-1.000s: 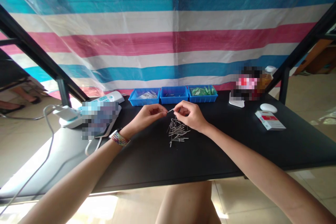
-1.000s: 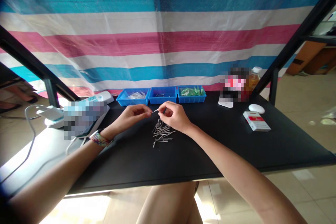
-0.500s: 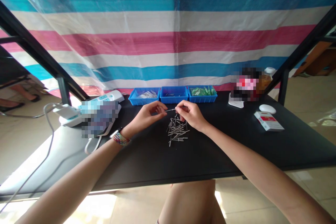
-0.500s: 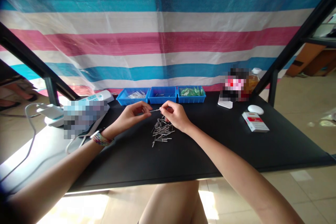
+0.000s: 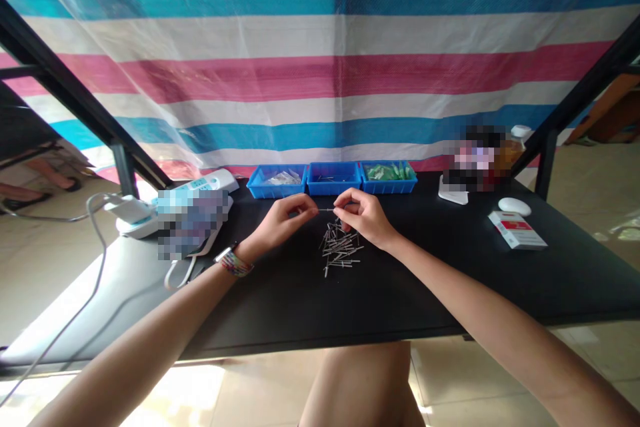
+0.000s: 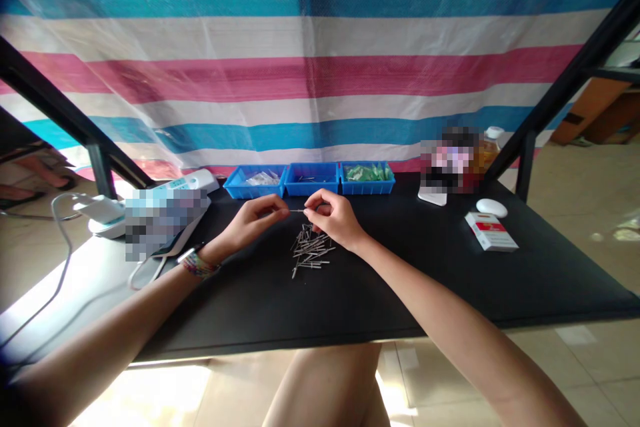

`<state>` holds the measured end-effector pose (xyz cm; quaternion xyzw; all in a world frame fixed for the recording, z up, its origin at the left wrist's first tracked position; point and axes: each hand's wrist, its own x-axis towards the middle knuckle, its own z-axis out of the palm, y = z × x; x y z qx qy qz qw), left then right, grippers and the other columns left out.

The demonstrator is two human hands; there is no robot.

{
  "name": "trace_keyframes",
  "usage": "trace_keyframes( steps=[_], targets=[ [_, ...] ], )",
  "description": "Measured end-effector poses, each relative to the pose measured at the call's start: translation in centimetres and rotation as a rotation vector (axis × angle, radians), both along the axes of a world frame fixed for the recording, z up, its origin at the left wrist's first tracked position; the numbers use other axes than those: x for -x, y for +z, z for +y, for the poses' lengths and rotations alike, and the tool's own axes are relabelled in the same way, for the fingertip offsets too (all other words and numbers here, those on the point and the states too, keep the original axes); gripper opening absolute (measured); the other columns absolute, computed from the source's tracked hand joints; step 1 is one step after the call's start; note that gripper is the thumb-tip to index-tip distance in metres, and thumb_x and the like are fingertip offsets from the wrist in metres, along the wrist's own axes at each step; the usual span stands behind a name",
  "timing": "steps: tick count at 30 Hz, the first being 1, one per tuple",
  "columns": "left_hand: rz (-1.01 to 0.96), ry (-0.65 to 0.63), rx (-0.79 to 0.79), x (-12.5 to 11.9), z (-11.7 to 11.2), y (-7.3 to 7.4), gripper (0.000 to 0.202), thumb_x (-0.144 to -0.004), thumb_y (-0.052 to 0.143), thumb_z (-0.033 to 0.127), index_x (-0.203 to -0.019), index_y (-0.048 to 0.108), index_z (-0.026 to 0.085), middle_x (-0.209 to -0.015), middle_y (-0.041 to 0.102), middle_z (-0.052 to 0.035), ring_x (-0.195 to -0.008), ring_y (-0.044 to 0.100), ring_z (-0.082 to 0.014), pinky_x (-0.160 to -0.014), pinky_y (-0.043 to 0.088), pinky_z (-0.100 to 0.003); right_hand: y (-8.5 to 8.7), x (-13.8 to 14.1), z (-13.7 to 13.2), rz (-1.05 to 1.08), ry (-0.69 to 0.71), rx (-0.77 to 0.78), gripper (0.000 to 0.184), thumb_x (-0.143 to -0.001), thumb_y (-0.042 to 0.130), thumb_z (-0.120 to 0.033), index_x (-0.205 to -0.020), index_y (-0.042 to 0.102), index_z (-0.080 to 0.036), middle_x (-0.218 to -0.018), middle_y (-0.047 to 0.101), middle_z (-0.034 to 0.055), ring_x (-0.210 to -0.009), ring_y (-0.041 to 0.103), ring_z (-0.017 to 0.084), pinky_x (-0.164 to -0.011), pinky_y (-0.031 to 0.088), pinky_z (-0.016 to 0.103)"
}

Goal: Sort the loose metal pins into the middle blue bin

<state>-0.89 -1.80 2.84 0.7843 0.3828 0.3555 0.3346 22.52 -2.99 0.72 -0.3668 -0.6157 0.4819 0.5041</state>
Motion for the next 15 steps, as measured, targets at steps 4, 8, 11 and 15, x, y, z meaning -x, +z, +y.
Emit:
trace_keyframes(
  steps=[4,8,11,15],
  targets=[
    [0.005,0.023,-0.013,0.0,-0.1,0.0,0.039,-0.097,0.066,0.053,-0.087,0.071,0.015,-0.083,0.069,-0.0038,-0.079,0.060,-0.0179,-0.072,0.047,-0.028,0.0,0.1,0.0,0.010,0.019,-0.001,0.024,-0.078,0.080,-0.038,-0.085,0.064,-0.021,-0.069,0.064,-0.0027,-0.054,0.063,0.013,-0.052,0.053,0.026],
    [0.003,0.014,0.000,-0.2,-0.3,0.0,0.042,-0.097,0.065,0.056,-0.088,0.072,0.015,-0.085,0.072,-0.0053,-0.080,0.063,-0.0191,-0.074,0.050,-0.029,-0.1,0.0,-0.2,0.002,0.016,-0.009,0.022,-0.077,0.079,-0.036,-0.082,0.064,-0.021,-0.067,0.063,-0.0031,-0.054,0.064,0.014,-0.052,0.053,0.026],
    [-0.012,0.003,0.013,-0.2,-0.3,0.0,0.043,-0.098,0.063,0.057,-0.089,0.072,0.016,-0.086,0.072,-0.0057,-0.082,0.064,-0.0195,-0.076,0.051,-0.029,-0.1,0.1,0.1,-0.003,0.008,-0.030,0.021,-0.078,0.079,-0.035,-0.081,0.064,-0.021,-0.064,0.063,-0.0029,-0.053,0.064,0.014,-0.052,0.053,0.026],
    [-0.044,0.007,0.041,-0.1,0.1,-0.2,0.042,-0.100,0.062,0.056,-0.091,0.070,0.016,-0.086,0.072,-0.0055,-0.082,0.065,-0.0193,-0.077,0.052,-0.029,0.3,0.0,2.0,-0.003,-0.184,-0.107,0.023,-0.083,0.077,-0.042,-0.085,0.069,-0.020,-0.068,0.069,0.0001,-0.049,0.063,0.013,-0.050,0.051,0.025]
  ],
)
